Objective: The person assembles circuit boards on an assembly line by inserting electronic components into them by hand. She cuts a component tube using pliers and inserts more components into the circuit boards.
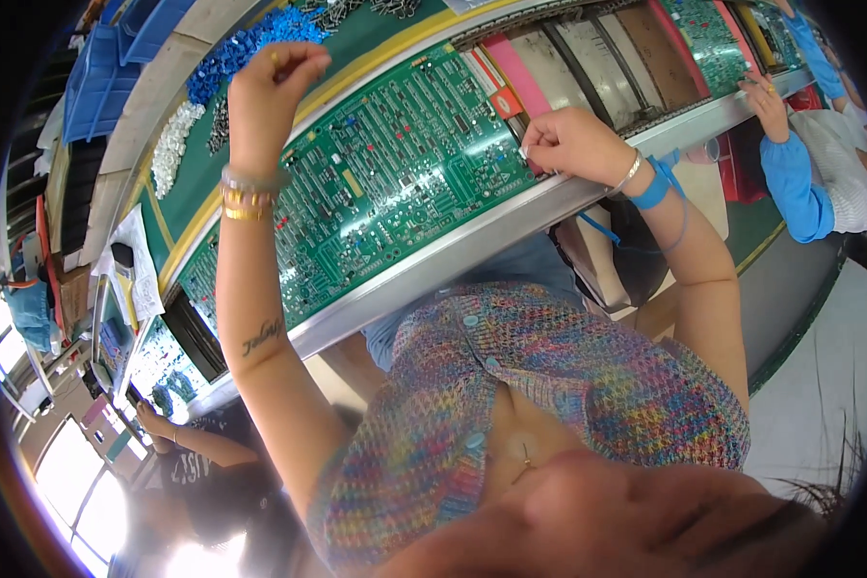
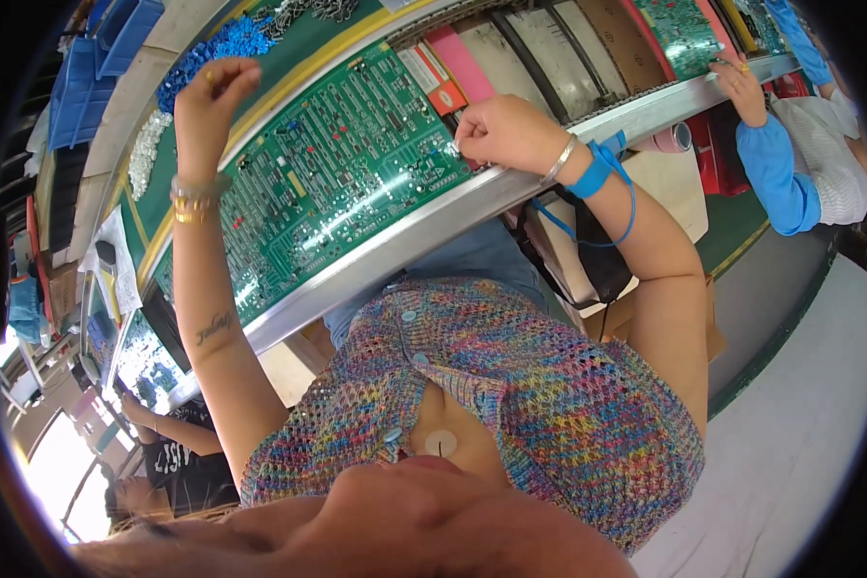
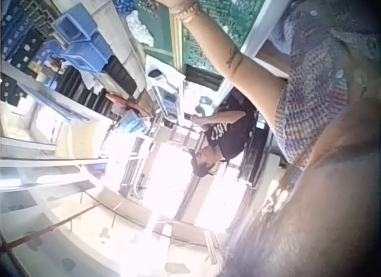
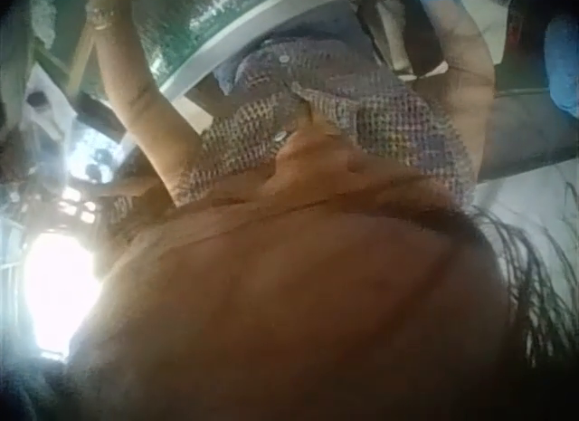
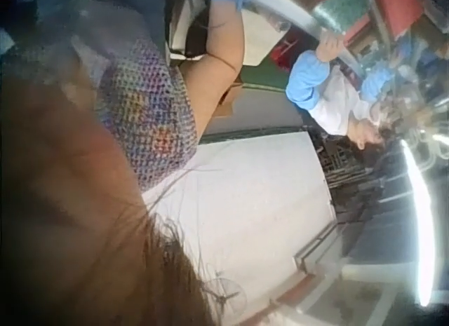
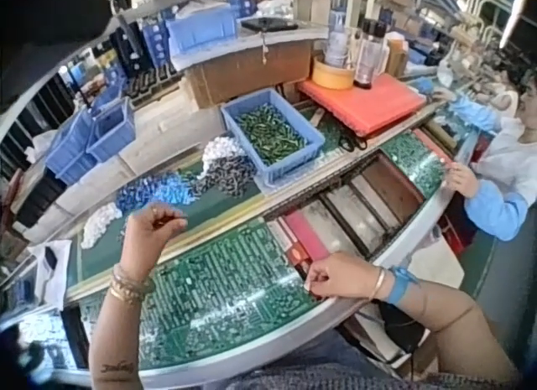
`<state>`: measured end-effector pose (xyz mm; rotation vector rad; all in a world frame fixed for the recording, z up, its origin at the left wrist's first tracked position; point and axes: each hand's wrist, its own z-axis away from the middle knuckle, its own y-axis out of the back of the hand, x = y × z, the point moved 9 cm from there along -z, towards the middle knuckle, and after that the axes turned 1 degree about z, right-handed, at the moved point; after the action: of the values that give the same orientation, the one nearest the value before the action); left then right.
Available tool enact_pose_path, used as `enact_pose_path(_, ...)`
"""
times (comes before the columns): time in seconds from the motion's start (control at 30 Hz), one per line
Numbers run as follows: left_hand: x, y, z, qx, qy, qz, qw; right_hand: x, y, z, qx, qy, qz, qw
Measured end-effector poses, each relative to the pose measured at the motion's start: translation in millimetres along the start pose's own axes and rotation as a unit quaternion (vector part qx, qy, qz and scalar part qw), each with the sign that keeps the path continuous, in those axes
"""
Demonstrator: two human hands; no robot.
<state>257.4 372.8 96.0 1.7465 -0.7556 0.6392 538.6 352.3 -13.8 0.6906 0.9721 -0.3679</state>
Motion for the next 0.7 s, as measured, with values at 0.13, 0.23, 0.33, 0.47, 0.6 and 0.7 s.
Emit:
enact_pose_path(0.13, 1, -6, 64, -0.076, 0.061, 0.088, 0.991, 0, -3, -5, -0.024, -0.048, 0.002, 0.999)
enact_pose_path(0.23, -7, -12, 105, -0.099, 0.138, 0.153, 0.973, 1, -10, -5, -0.055, -0.067, 0.026, 0.996)
enact_pose_path(0.33, -3, -13, 134, -0.098, 0.145, 0.148, 0.973, 1, -8, -6, -0.027, -0.06, 0.048, 0.997)
enact_pose_path(0.47, 4, -12, 161, -0.096, 0.193, 0.099, 0.971, -11, -9, -7, -0.013, -0.053, 0.138, 0.989)
enact_pose_path(0.6, 11, -7, 177, -0.073, 0.201, 0.038, 0.976, -36, 5, 4, 0.042, 0.042, 0.174, 0.983)
enact_pose_path(0.7, 12, -5, 186, -0.073, 0.206, 0.047, 0.975, -51, -5, 31, 0.026, 0.069, 0.107, 0.992)
